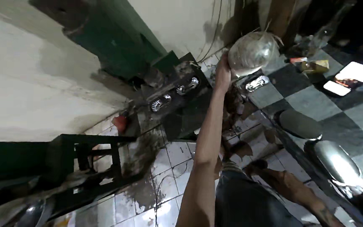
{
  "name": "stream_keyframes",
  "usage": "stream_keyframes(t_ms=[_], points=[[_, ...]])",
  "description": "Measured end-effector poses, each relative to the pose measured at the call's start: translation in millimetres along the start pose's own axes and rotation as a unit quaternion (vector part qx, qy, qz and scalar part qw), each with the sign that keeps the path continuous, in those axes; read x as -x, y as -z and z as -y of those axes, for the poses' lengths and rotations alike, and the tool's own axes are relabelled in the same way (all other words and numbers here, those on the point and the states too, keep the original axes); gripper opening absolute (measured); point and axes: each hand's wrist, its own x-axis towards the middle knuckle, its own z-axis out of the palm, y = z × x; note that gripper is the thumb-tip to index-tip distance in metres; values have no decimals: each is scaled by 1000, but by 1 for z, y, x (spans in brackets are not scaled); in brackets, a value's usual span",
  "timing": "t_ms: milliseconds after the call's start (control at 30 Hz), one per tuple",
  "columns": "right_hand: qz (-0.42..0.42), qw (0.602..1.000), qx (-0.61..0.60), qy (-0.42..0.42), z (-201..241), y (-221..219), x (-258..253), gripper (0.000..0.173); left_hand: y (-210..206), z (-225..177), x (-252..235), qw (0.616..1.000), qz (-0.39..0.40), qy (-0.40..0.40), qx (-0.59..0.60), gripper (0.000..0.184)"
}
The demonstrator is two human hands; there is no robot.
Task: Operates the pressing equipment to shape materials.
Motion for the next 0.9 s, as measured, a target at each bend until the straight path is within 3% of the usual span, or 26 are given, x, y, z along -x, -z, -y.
stream_keyframes(t_ms=[67, 167, 233, 300, 367, 400, 433, 500, 533, 600, 667, 733, 767, 833, 900], points=[[-17, 1000, 7, 3, 21, 7, -20, 38, 15, -5, -20, 999, 2, 23, -25, 57], [-18, 999, 34, -6, 62, 22, -43, 35, 53, -25, -7, 959, 40, 109, -258, 52], [-3, 997, 70, -16, 91, 30, -61, 37, 97, -1, 8, 898, 69, 164, -403, 50], [23, 993, 111, -10, 126, 40, -81, 39, 140, 56, 26, 840, 57, 174, -510, 52], [9, 984, 177, 12, 167, 48, -94, 41, 174, 78, 51, 825, 55, 140, -545, 42], [-60, 973, 213, 66, 186, 50, -102, 39, 191, 62, 57, 821, 50, 143, -550, 32], [-171, 942, 242, 158, 199, 50, -112, 41, 211, 37, 63, 815, 83, 190, -540, 28], [-345, 838, 261, 333, 230, 67, -148, 42, 265, 16, 74, 795, 180, 284, -506, 26], [-375, 803, 268, 379, 247, 84, -170, 42, 292, 32, 79, 790, 203, 278, -508, 23], [-363, 789, 293, 400, 274, 115, -215, 43, 329, 67, 94, 809, 192, 224, -508, 21], [-301, 829, 332, 335, 300, 132, -252, 50, 331, 70, 117, 843, 83, 109, -521, 23], [-225, 874, 354, 245, 337, 115, -263, 59, 307, 53, 153, 860, 42, 73, -503, 26], [-204, 884, 354, 227, 361, 99, -263, 62, 292, 47, 171, 870, 65, 102, -477, 27], [-174, 895, 338, 232, 410, 56, -267, 57, 260, 55, 213, 873, 158, 232, -399, 35], [-104, 914, 322, 225, 450, 26, -274, 54, 225, 62, 250, 886, 233, 291, -277, 35]])
